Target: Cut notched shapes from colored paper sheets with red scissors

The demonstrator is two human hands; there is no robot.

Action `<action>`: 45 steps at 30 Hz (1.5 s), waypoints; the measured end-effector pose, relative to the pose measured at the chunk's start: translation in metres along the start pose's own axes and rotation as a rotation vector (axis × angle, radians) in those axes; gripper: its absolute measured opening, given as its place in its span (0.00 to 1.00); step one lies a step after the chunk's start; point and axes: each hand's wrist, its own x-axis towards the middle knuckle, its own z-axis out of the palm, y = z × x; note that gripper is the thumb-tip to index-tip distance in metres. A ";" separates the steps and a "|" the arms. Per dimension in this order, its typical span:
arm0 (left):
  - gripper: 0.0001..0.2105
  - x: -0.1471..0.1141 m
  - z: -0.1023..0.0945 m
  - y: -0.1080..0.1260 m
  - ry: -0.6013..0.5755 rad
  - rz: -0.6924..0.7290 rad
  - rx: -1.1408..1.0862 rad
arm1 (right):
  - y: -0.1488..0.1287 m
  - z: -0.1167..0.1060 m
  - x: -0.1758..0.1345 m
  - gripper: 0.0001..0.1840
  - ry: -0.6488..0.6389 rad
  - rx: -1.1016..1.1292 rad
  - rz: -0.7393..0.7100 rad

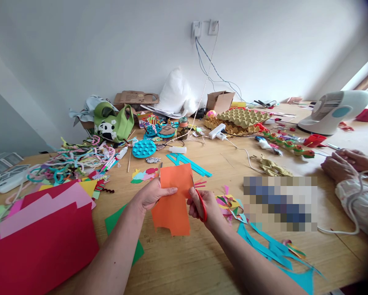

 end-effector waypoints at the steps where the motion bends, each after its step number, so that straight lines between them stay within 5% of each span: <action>1: 0.21 0.000 0.000 0.000 -0.002 -0.005 -0.001 | 0.000 0.000 0.000 0.31 -0.005 0.008 -0.002; 45: 0.23 0.001 0.001 -0.005 -0.036 -0.017 -0.015 | 0.000 -0.002 0.002 0.27 -0.006 0.058 -0.010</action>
